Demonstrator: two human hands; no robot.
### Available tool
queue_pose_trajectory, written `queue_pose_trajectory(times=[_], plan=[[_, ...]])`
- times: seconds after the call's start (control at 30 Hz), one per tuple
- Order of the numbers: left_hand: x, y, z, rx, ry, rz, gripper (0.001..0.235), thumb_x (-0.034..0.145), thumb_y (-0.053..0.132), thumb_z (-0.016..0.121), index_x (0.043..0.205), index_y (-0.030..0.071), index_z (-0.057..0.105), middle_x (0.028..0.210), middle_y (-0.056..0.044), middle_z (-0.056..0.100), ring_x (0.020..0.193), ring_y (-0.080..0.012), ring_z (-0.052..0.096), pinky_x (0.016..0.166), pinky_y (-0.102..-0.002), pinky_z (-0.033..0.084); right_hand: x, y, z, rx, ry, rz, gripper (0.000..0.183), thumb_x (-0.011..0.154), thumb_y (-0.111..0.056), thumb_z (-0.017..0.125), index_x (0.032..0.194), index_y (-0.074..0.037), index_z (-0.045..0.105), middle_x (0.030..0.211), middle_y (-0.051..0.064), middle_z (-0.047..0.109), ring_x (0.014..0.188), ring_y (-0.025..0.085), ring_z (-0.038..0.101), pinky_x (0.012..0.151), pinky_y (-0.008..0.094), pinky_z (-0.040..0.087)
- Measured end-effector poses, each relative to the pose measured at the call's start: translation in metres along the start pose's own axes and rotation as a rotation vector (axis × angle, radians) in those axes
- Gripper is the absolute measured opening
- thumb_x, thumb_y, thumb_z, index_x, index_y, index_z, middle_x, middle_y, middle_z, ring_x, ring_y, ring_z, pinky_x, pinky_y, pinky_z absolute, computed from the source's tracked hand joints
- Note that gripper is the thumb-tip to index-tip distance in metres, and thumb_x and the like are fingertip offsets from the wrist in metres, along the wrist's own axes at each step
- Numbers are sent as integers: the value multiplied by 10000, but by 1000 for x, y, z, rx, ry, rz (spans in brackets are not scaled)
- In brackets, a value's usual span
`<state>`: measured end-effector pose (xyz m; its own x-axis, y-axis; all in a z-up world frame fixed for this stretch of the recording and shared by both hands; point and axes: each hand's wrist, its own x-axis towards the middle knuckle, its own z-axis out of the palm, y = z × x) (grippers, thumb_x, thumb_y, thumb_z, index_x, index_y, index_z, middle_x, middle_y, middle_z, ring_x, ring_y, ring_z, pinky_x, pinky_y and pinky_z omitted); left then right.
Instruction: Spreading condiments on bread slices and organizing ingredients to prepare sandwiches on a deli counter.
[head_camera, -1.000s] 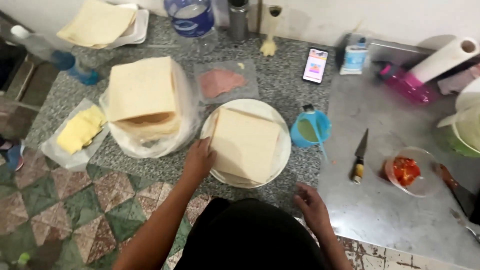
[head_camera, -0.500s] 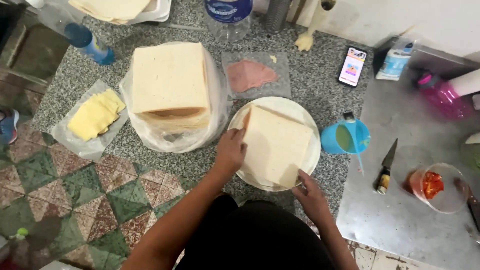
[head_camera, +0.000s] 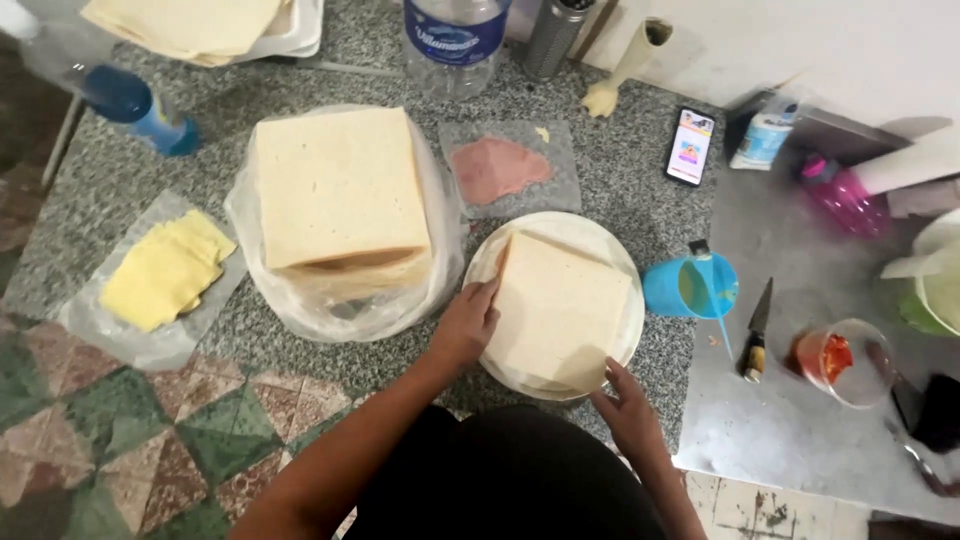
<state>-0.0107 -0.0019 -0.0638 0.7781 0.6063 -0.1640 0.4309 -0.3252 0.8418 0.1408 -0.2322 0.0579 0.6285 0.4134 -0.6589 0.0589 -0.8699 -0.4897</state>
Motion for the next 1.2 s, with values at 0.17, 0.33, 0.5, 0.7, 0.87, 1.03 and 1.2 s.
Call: queue_pose_trajectory(times=[0.17, 0.33, 0.5, 0.7, 0.87, 1.03, 1.2], plan=[[4, -16, -1, -18, -54, 20, 599, 972, 262, 549, 1528, 64, 447, 1434, -189, 516, 1288, -366, 524, 1089, -462, 393, 13, 35, 12, 97, 41, -115, 653, 897, -276, 674, 1516, -167, 497, 1523, 71, 576, 1226, 270, 704, 989, 437, 575], [4, -14, -8, -34, -38, 40, 599, 958, 245, 577, 1521, 70, 468, 1449, -181, 540, 1314, -343, 524, 1105, -446, 398, 10, 49, 4, 90, 72, -34, 707, 881, -284, 684, 1549, -217, 462, 1613, 8, 472, 1206, 244, 718, 1031, 417, 538], [2, 4, -10, 163, 110, 205, 514, 926, 174, 600, 1411, 7, 571, 1334, -179, 597, 1219, -371, 573, 1048, -483, 440, 24, 73, -26, 620, 194, -8, 642, 850, -109, 704, 1470, -97, 539, 1458, 125, 628, 1317, 302, 629, 1055, 483, 542], [22, 73, 24, 267, -49, 279, 453, 971, 223, 619, 1418, 153, 587, 1265, -105, 627, 1160, -324, 645, 988, -451, 533, 80, 103, -78, 1237, 301, -256, 705, 914, -47, 698, 1550, -111, 402, 1349, 181, 561, 1166, 341, 623, 903, 501, 560], [37, 126, 58, 300, -154, 275, 478, 975, 188, 613, 1446, 135, 552, 1301, -129, 612, 1197, -337, 635, 998, -471, 519, 126, 109, -110, 990, 324, -380, 487, 906, 15, 700, 1364, -38, 544, 959, 112, 589, 808, 212, 643, 675, 326, 567], [35, 155, 79, 333, -213, 298, 491, 995, 154, 593, 1478, 119, 510, 1333, -148, 588, 1218, -344, 623, 1026, -482, 498, 124, 82, -152, 971, 403, -469, 95, 959, -7, 670, 1046, 5, 706, 790, 90, 642, 657, 157, 639, 664, 327, 601], [29, 161, 92, 372, -254, 231, 547, 995, 184, 580, 1527, 169, 456, 1400, -121, 553, 1262, -320, 594, 1064, -474, 472, 124, 83, -203, 1000, 367, -726, 126, 925, 87, 704, 1048, 67, 685, 751, 162, 638, 681, 227, 687, 657, 376, 622]])
